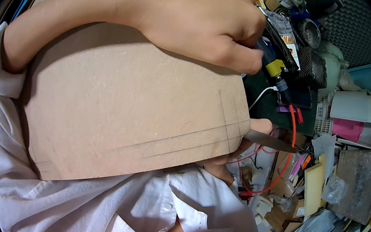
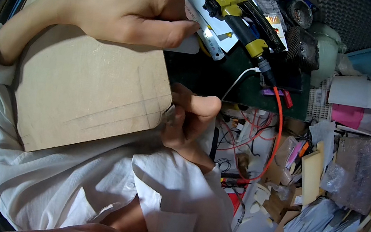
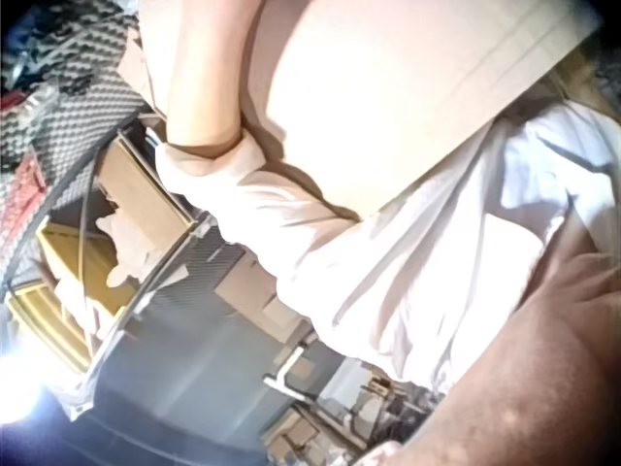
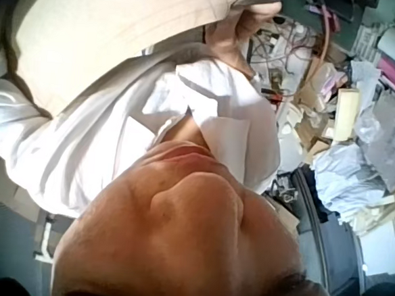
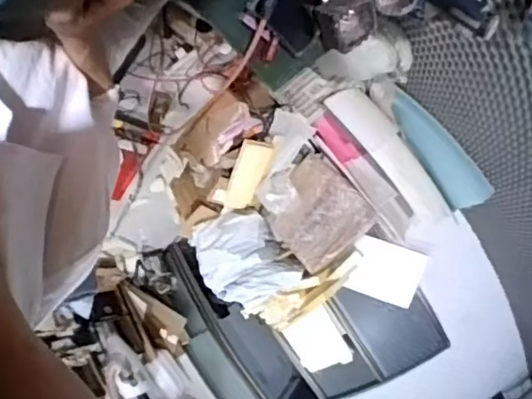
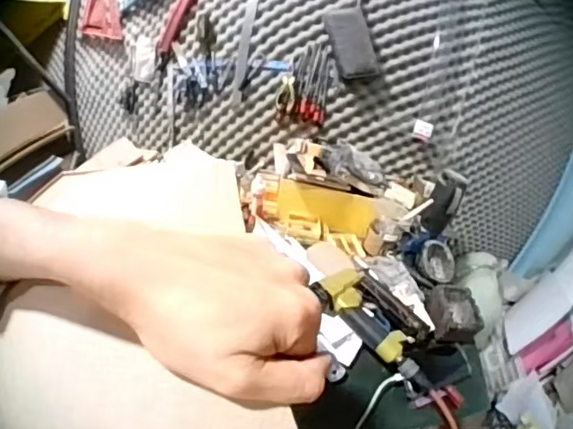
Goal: The person carves a rectangular wooden board using a chisel, following pre-drawn lines. They repeatedly scrape and remove thin shavings from the surface and edges while holding the board steady with the other hand.
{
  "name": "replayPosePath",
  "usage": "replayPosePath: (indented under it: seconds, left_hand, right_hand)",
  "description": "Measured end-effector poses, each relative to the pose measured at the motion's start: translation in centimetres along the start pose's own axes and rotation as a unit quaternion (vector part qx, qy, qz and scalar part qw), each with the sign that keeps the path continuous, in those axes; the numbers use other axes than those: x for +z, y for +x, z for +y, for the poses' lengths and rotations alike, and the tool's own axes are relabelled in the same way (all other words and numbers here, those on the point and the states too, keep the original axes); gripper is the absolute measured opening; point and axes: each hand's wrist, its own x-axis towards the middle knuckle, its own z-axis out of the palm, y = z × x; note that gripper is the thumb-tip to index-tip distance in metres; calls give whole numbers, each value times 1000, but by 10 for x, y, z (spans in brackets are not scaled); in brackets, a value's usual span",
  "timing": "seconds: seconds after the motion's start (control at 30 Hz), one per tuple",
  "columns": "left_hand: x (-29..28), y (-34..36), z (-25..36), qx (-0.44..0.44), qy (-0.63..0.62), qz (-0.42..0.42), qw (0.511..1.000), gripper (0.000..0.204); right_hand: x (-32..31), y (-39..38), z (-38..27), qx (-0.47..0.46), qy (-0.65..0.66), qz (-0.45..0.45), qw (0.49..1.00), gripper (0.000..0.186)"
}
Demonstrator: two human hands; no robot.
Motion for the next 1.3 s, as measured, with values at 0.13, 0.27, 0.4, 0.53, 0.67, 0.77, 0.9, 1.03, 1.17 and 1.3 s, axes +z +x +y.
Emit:
replayPosePath:
  seconds: [0.13,0.27,0.4,0.53,0.67,0.77,0.9,1.03,1.17,1.3]
  left_hand:
    - [1,-2,-2,25,-6,13,1000,43]
    - [-1,0,-3,15,-24,-2,1000,42]
    - [1,-2,-4,41,-10,25,999,42]
    - [-12,2,-6,38,-88,-44,994,42]
    - [-7,-1,-3,34,-30,-5,999,41]
    - [-3,-1,-2,26,-14,6,1000,41]
    - [-1,-3,1,18,-9,24,1000,41]
    - [-9,-1,-2,13,-33,-30,999,41]
    - [-5,0,-4,48,-31,8,998,41]
    - [-1,-1,-3,27,-23,9,999,41]
  right_hand:
    - [8,6,-7,15,-34,42,998,26]
    - [6,10,-30,57,-56,65,995,24]
    - [10,12,-12,0,-48,44,998,22]
    - [-12,13,-15,14,26,-29,999,23]
    - [-4,6,-10,47,-28,0,998,26]
    - [-6,3,-20,82,1,-16,997,30]
    - [-8,-3,-9,55,-22,14,998,23]
    - [-12,4,-1,3,-72,-5,997,21]
    - [-4,22,-7,-40,-84,-9,996,25]
    - [4,33,-29,109,52,39,992,29]
